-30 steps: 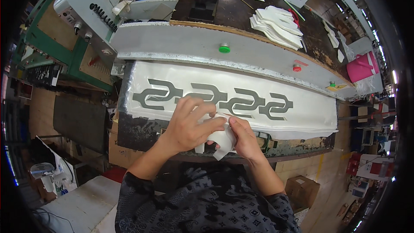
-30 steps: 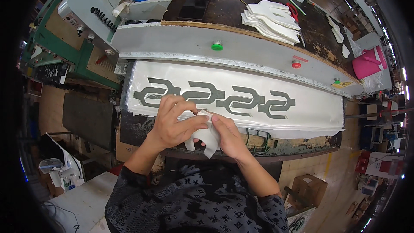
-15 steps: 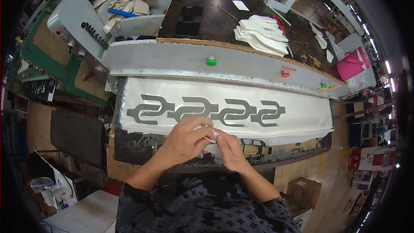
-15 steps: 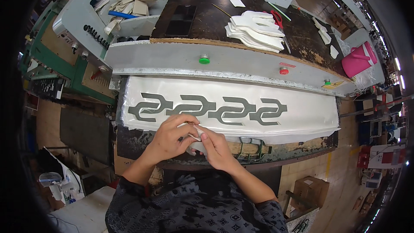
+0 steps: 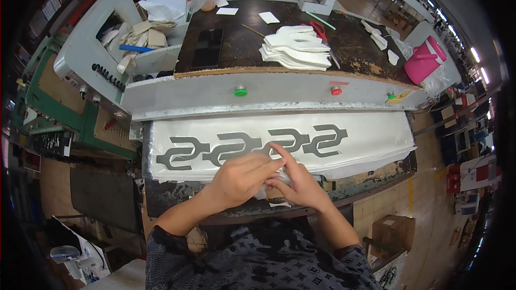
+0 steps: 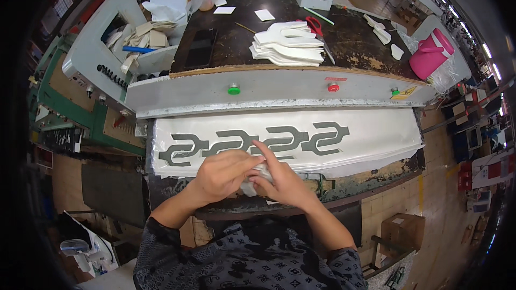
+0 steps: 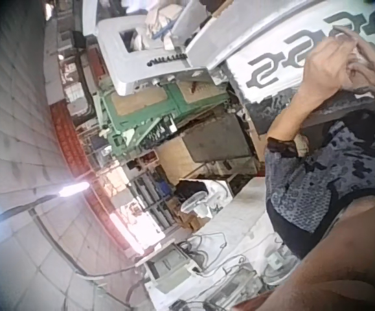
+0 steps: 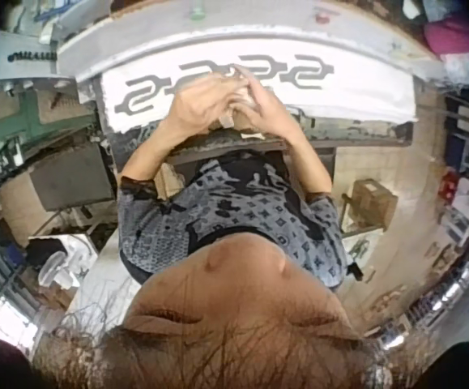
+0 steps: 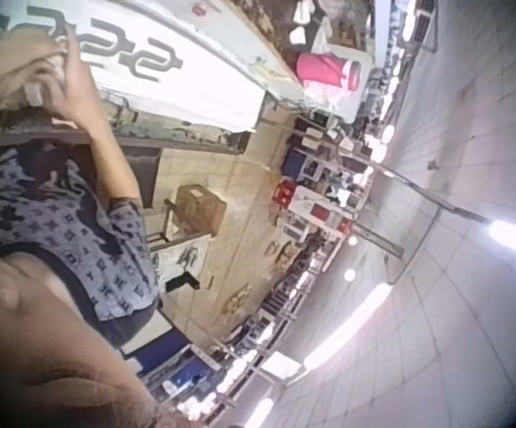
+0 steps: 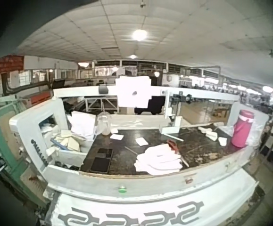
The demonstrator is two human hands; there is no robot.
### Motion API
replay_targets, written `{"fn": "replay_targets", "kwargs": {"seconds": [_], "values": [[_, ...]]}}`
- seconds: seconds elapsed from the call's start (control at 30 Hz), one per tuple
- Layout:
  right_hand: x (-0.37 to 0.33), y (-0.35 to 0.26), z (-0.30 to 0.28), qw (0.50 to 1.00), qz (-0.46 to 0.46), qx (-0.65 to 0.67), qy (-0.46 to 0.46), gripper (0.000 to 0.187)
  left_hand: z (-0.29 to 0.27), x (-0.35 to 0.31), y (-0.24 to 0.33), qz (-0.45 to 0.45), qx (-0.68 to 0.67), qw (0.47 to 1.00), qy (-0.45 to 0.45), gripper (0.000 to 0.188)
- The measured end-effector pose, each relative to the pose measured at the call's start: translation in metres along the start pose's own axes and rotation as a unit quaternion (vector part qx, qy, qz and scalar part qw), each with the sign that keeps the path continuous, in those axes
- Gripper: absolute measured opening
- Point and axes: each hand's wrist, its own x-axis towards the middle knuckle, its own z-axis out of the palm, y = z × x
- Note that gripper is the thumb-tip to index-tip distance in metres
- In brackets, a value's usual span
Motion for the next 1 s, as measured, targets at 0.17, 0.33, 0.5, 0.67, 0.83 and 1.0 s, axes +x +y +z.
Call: {"fn": "replay_targets", "kwargs": {"seconds": [0.17, 0.33, 0.5, 0.67, 0.83, 1.0], "values": [[0.014, -0.009, -0.043, 0.998, -0.029, -0.024, 0.053, 0.093, -0.009, 0.051, 0.009, -0.046, -0.012, 0.99, -0.136, 0.028], [0.046, 0.033, -0.152, 0.999, 0.002, -0.033, -0.026, 0.037, -0.005, 0.125, -0.003, -0.006, 0.045, 0.997, -0.059, 0.021], [0.088, 0.034, -0.277, 0.992, -0.074, 0.02, 0.099, 0.027, 0.006, 0.229, -0.029, -0.068, -0.062, 0.994, 0.063, 0.016], [0.225, -0.007, -0.349, 0.983, -0.122, -0.136, 0.023, 0.027, 0.008, 0.265, -0.078, -0.252, -0.279, 0.89, 0.258, 0.04], [0.325, 0.03, -0.309, 0.967, -0.072, -0.224, -0.1, 0.028, 0.011, 0.239, -0.162, -0.348, 0.01, 0.915, 0.206, 0.027], [0.301, 0.057, -0.267, 0.916, -0.176, -0.359, 0.025, 0.034, 0.004, 0.219, -0.188, -0.21, 0.275, 0.928, 0.135, 0.04]]}}
